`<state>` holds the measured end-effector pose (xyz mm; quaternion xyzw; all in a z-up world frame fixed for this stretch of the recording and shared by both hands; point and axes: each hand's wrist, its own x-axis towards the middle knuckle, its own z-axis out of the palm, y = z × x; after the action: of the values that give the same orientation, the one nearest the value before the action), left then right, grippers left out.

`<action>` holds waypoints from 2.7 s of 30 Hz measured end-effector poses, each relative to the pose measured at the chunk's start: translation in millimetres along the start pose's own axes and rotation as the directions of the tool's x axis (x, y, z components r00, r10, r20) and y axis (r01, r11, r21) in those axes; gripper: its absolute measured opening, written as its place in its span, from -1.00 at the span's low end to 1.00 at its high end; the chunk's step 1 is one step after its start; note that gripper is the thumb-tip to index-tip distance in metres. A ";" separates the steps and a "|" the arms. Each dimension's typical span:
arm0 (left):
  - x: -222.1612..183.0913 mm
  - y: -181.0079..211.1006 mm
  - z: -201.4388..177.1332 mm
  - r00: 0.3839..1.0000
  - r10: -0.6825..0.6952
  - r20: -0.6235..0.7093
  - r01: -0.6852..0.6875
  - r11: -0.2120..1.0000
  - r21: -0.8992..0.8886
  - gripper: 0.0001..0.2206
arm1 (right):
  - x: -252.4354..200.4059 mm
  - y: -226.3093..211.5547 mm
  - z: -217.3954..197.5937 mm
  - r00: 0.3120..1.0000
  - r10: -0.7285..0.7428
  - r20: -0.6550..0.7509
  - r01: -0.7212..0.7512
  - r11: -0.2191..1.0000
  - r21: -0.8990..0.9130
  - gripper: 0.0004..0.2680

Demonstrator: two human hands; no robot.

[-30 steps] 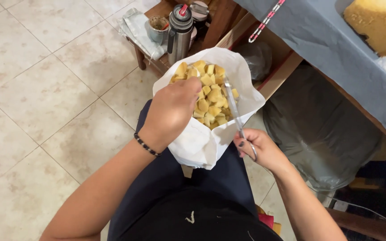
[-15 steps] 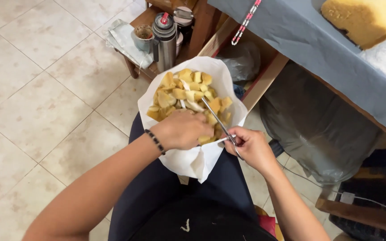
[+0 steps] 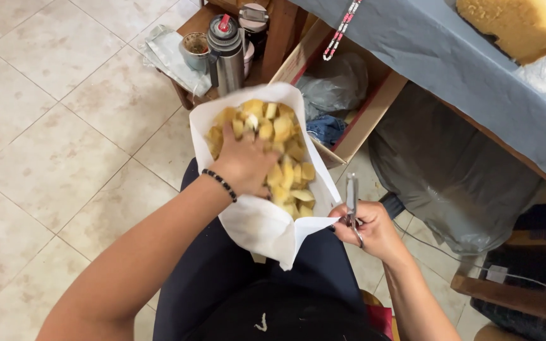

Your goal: Cutting yellow foam into small pieces using scissors and collecting them in a bag.

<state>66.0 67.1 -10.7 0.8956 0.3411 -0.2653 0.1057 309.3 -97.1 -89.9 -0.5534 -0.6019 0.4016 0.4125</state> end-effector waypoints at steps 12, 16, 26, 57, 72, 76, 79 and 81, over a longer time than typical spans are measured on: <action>-45.7 -3.8 -19.0 0.990 0.043 -0.131 -0.054 0.995 -0.083 -0.66 | -0.9 -1.9 8.4 0.999 0.030 -0.030 -0.029 0.999 0.038 -0.89; -23.9 -13.9 13.2 0.846 0.107 -0.522 -0.136 0.990 -0.019 -0.75 | -1.1 1.4 10.6 0.999 -0.003 -0.039 0.006 0.998 0.056 -0.88; 15.3 30.7 76.0 0.955 0.298 0.006 -0.290 0.934 -0.208 -0.68 | -3.0 -14.2 15.5 0.999 -0.043 -0.007 0.043 0.994 0.096 -0.90; 31.0 27.4 92.0 0.552 0.282 -0.784 -0.413 0.910 0.037 -0.68 | -13.8 11.5 16.2 0.994 -0.100 0.046 0.089 0.975 0.202 -0.91; 23.0 11.0 47.0 0.924 -0.054 -0.379 0.077 0.996 0.046 -0.25 | -12.3 13.9 2.6 0.992 -0.108 0.060 0.099 0.985 0.142 -0.90; -7.3 16.9 39.5 0.825 0.001 -0.565 0.006 1.000 0.011 -0.52 | -9.3 -11.3 -0.7 0.994 -0.104 0.019 0.104 0.995 -0.002 -0.91; 9.8 19.8 75.7 0.701 0.052 -0.712 -0.052 0.998 0.022 -0.83 | -9.3 -15.4 0.2 0.994 -0.107 0.003 0.107 0.994 -0.025 -0.91; 9.2 29.3 84.1 0.743 0.050 -0.668 -0.085 0.996 -0.020 -0.85 | -10.5 -10.7 -0.6 0.994 -0.109 -0.008 0.109 0.994 -0.023 -0.91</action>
<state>57.4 19.2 -85.9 0.9402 0.3299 0.0842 0.0084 306.7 -108.3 -80.2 -0.5262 -0.6338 0.3691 0.4303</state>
